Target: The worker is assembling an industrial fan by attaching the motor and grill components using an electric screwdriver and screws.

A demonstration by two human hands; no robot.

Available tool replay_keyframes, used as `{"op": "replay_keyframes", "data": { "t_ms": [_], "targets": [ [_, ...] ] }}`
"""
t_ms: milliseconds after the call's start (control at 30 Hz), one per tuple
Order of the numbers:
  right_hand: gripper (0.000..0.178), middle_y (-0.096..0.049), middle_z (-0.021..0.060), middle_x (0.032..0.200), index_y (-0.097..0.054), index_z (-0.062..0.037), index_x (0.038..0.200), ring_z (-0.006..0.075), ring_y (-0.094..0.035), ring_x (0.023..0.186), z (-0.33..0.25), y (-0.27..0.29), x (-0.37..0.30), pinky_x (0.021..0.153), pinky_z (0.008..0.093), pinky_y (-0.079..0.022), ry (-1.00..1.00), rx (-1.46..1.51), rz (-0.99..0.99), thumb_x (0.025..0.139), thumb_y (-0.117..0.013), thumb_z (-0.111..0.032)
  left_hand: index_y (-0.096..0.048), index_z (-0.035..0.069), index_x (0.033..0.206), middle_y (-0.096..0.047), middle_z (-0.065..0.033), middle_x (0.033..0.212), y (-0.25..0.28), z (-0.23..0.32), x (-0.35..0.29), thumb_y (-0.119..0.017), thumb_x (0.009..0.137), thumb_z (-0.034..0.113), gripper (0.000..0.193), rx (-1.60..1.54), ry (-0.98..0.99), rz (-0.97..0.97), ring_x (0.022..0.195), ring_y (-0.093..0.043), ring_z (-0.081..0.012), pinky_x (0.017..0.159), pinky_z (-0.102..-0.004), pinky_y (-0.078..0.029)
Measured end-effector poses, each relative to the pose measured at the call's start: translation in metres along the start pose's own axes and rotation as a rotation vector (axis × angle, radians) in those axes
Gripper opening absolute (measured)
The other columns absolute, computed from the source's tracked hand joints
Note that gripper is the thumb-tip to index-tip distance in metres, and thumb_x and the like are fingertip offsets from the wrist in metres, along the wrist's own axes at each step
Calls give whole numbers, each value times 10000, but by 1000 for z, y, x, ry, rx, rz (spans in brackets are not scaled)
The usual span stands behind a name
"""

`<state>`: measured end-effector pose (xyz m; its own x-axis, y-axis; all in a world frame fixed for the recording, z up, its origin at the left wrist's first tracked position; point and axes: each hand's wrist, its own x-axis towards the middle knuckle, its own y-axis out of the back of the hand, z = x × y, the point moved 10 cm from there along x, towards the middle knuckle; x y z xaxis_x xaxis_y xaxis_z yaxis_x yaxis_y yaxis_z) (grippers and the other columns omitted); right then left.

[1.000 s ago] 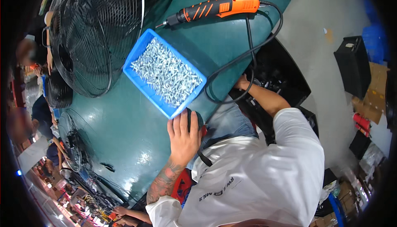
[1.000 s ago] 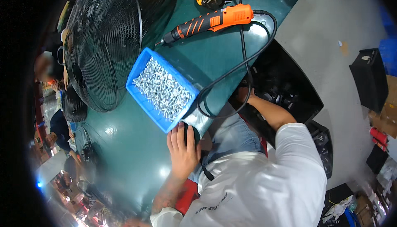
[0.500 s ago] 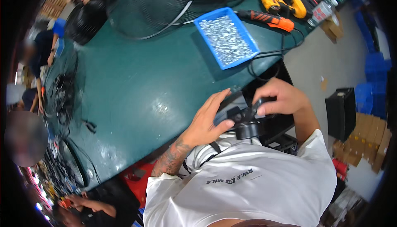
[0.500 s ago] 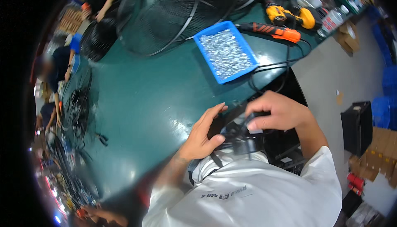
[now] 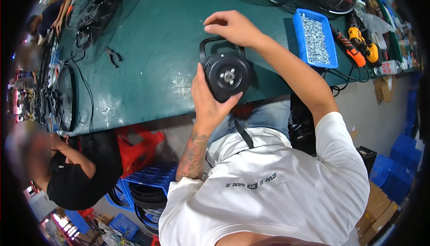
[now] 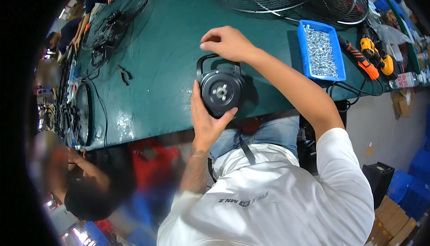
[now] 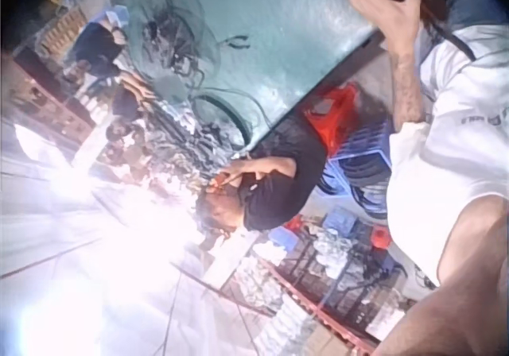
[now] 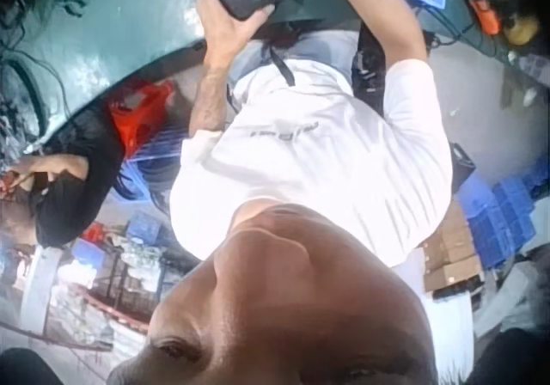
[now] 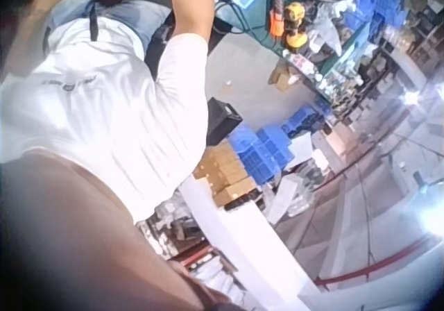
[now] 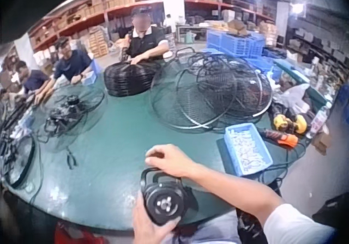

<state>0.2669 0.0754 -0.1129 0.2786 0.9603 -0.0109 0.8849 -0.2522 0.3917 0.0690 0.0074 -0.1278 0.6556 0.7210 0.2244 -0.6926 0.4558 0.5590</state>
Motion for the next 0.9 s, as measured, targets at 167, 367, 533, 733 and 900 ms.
{"op": "replay_keyframes", "data": {
  "t_ms": [167,367,533,733,900],
  "targets": [
    [445,-716,138,1149,-692,-31,1205,251,-673,1104,-11,14,-69,1015,368,-482,222,91,127,850,-776,-286,-268,-125,1498,-490,-282,1384,2,-1,0,-861,747,491,1138,186,-78,109,1271,-479,-438,1084,-546,-324],
    [1067,-569,135,1399,-431,-37,1479,345,-447,1387,-9,-22,-106,1149,435,-367,321,-8,-15,580,-942,-303,-270,-123,1503,-487,-294,1403,-1,-17,-6,-907,696,363,1137,130,-81,68,1262,-489,-454,1100,-569,-327],
    [965,-570,140,1383,-484,-41,1400,348,-448,1391,0,-26,-104,1142,452,-379,269,126,62,582,-946,-260,-306,-128,1496,-543,-286,1334,-1,-18,-5,-908,674,323,1115,147,-118,120,1198,-535,-456,1068,-562,-369],
    [951,-579,153,1370,-489,-18,1377,364,-454,1388,-4,-28,-108,1138,462,-393,321,42,142,581,-953,-256,-320,-145,1483,-557,-284,1309,0,-17,-4,-910,667,310,1104,130,-125,142,1177,-558,-444,1032,-538,-402],
    [958,-584,156,1370,-493,-15,1372,366,-462,1382,-4,-29,-105,1128,464,-410,325,56,125,564,-959,-237,-328,-146,1479,-570,-284,1288,2,-18,-4,-911,663,304,1099,127,-131,160,1155,-575,-443,1015,-526,-421]
  ]
}}
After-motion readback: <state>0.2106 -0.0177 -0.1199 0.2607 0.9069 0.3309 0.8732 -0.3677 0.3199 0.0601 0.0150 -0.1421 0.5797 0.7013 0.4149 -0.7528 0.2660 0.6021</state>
